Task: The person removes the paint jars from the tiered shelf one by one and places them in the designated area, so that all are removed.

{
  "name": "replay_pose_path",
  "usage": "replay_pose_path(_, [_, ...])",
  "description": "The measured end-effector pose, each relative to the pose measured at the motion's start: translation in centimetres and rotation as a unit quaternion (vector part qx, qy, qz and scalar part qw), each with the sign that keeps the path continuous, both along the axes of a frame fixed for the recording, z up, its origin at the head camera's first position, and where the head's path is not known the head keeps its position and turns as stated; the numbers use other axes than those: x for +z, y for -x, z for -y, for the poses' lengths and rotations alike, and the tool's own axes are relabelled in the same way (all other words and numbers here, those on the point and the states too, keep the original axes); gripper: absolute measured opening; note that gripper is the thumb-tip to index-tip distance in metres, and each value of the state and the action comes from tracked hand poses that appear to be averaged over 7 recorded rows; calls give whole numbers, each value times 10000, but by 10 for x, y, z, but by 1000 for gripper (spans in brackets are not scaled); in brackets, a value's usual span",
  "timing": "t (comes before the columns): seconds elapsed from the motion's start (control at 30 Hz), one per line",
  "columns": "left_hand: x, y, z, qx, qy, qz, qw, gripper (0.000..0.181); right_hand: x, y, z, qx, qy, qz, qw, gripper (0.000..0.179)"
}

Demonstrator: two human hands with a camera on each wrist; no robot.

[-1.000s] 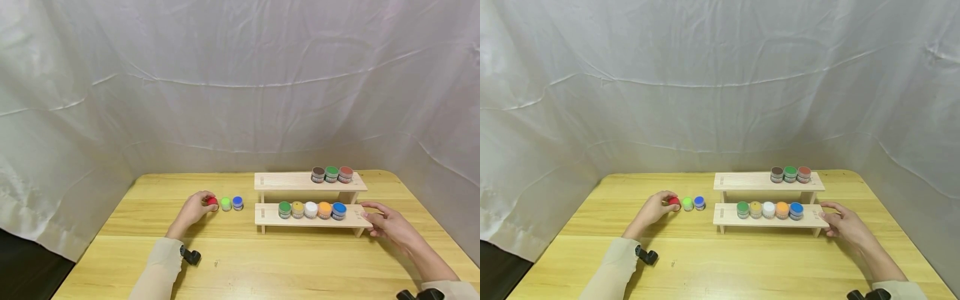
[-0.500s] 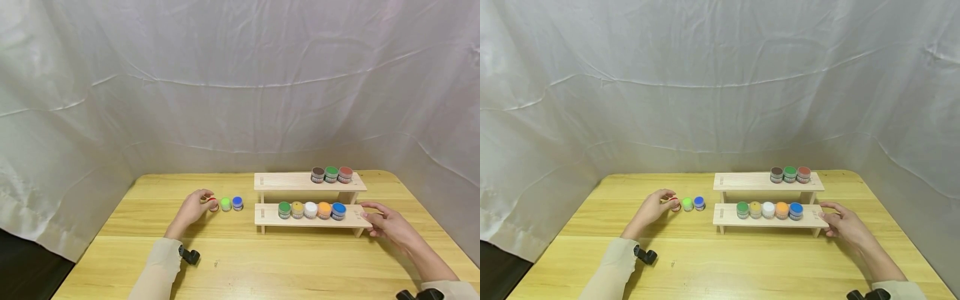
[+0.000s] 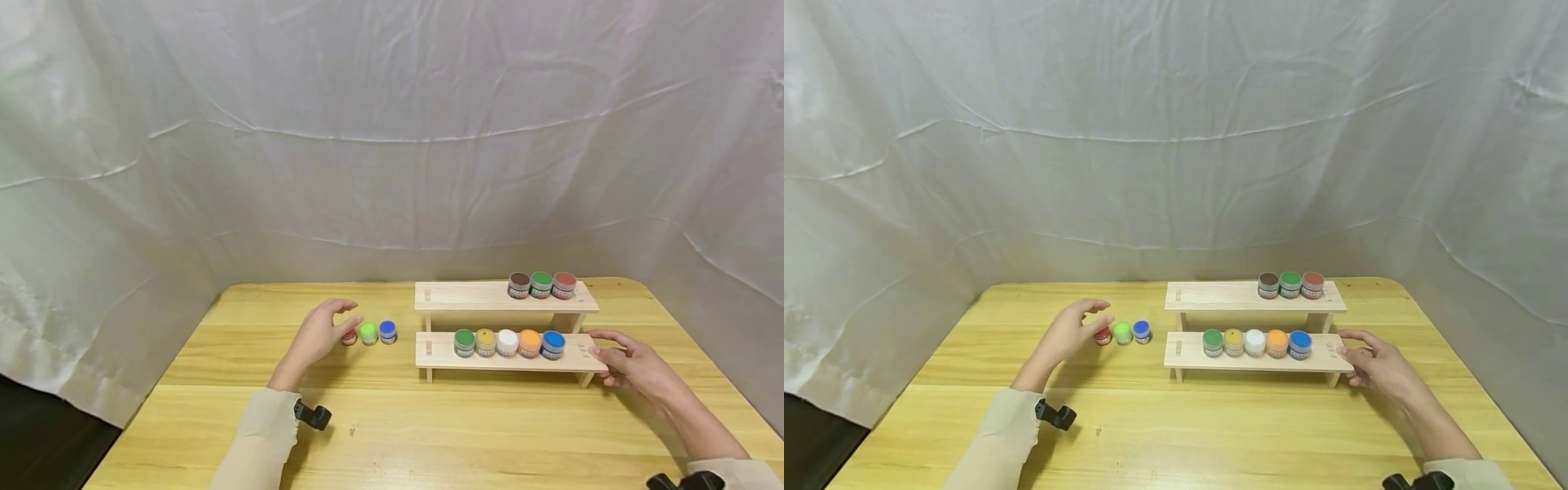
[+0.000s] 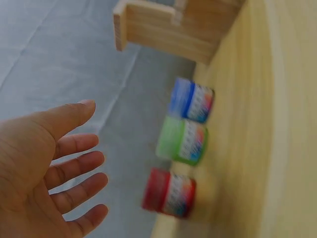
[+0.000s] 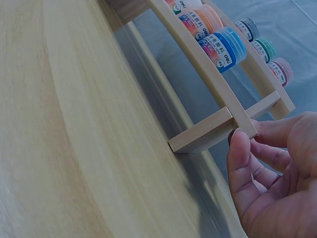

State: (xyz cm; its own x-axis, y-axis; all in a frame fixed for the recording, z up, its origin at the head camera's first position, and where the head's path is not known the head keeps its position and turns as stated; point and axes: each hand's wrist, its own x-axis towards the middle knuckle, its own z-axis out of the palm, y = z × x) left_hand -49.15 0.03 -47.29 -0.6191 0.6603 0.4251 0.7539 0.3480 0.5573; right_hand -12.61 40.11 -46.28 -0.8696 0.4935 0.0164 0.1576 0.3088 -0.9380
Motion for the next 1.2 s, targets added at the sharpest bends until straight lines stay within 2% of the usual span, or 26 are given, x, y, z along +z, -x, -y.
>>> replay_pose_path(0.3, [37, -22, -26, -399, 36, -174, 9990, 49, 0, -2, -4, 56, -148, 54, 9999, 45])
replay_pose_path(0.5, [65, -38, -47, -879, -66, -481, 9949, 43, 3, -3, -4, 24, -245, 106, 9996, 52])
replay_pose_path(0.63, [80, -48, -60, -1153, -35, -602, 9915, 45, 1, 0, -2, -13, -224, 129, 9997, 55])
replay_pose_path(0.77, [88, -57, -76, -1356, 122, -680, 9883, 47, -2, 1, 0, -23, -248, 132, 9996, 56])
replay_pose_path(0.93, [91, -68, -97, -1528, 267, -696, 9854, 48, -3, 1, 0, -42, -242, 164, 9996, 56])
replay_pose_path(1.2, [98, -86, -130, -1584, 525, -824, 9825, 51, -2, 1, 0, -76, -310, 166, 9994, 59])
